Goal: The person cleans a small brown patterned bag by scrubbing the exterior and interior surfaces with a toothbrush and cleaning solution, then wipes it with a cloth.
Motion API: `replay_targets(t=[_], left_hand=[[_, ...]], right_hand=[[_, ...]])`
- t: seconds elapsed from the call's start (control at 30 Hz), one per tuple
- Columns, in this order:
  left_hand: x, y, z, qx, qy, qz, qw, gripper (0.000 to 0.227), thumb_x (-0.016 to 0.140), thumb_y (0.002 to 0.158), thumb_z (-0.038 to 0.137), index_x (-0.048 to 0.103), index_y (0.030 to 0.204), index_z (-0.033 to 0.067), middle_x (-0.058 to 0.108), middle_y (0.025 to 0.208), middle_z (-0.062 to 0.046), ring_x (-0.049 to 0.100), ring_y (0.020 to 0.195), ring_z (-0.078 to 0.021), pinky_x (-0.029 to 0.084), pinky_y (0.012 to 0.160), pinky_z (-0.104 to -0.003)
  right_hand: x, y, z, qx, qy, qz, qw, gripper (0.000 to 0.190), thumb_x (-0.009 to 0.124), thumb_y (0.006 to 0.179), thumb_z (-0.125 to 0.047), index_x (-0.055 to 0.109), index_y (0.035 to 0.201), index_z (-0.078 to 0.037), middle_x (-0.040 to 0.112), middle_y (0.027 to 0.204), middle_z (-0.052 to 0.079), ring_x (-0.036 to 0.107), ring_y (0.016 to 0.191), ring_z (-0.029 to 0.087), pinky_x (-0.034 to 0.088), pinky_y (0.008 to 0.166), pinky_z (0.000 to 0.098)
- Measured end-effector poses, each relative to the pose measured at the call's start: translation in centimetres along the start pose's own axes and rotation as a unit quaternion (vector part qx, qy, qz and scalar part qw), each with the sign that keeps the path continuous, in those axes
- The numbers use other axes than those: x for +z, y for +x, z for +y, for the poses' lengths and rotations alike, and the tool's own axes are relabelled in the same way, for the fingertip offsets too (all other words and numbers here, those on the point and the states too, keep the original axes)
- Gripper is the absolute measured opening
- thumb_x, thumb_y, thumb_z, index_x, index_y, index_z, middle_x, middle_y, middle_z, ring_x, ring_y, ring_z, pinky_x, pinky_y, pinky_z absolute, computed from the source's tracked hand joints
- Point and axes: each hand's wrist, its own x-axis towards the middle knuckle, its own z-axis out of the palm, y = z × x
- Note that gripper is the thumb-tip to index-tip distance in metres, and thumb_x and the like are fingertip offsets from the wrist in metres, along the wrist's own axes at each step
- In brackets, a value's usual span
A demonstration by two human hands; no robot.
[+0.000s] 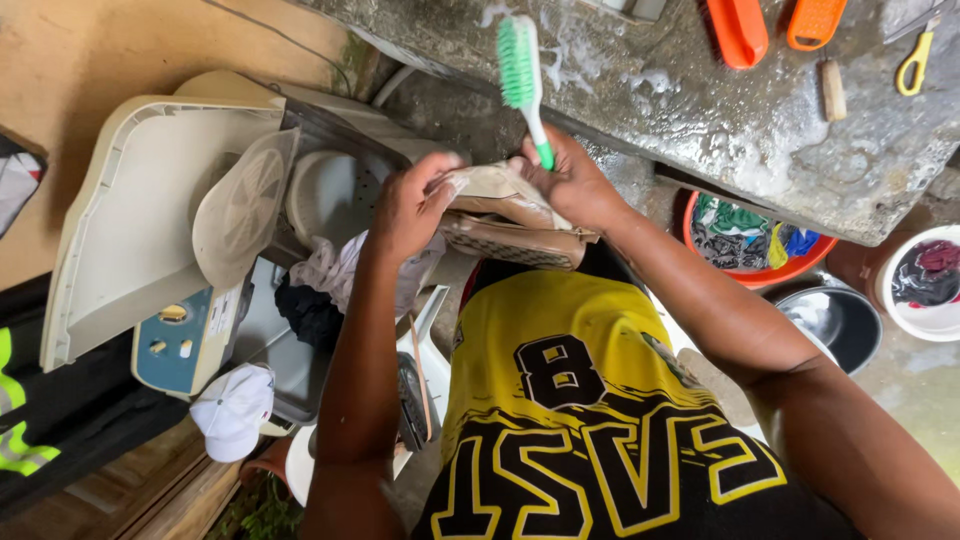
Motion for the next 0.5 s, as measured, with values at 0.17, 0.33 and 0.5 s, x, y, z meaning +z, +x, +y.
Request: replay_targets(t=[0.17,0.33,0.5], left_hand=[[2.5,2.2,-2.3,-0.053,0.041,-0.039,0.997,0.017,0.061,0.099,0.011,0.066,0.113,0.003,0.073,0.095,-0.019,0.073,0.088,-0.0348,0.054,0.076,-0.04],[3.9,4.7,-3.3,-0.031,0.018,-0.036,0.999,0.016,0.063,0.097,0.011,0.068,0.111,0.0045,0.074,0.095,-0.017,0.075,0.088,-0.0317,0.056,0.076,-0.038],[4.6,7.0,-6.4,0.001,-0.187,-0.136,0.973,0.021,0.062,0.099,-0.001,0.063,0.12,0.0001,0.073,0.113,-0.01,0.069,0.108,-0.0172,0.053,0.094,-0.031]], right_hand=[[-3.0,-1.0,-1.7,-0.025,-0.098,0.025,0.995,0.032,0.074,0.098,-0.012,0.042,0.096,-0.011,0.052,0.093,-0.001,0.049,0.088,0.007,0.048,0.077,0.024],[-5.1,-1.7,-1.2,-0.002,-0.125,0.092,0.988,0.03,0.075,0.094,-0.007,0.045,0.097,-0.008,0.063,0.097,0.002,0.058,0.089,0.008,0.051,0.079,0.0237],[-6.6,-1.9,3.2,0.097,0.048,0.191,0.976,0.027,0.072,0.1,-0.009,0.045,0.095,-0.01,0.053,0.086,-0.001,0.048,0.074,0.009,0.042,0.063,0.0248]])
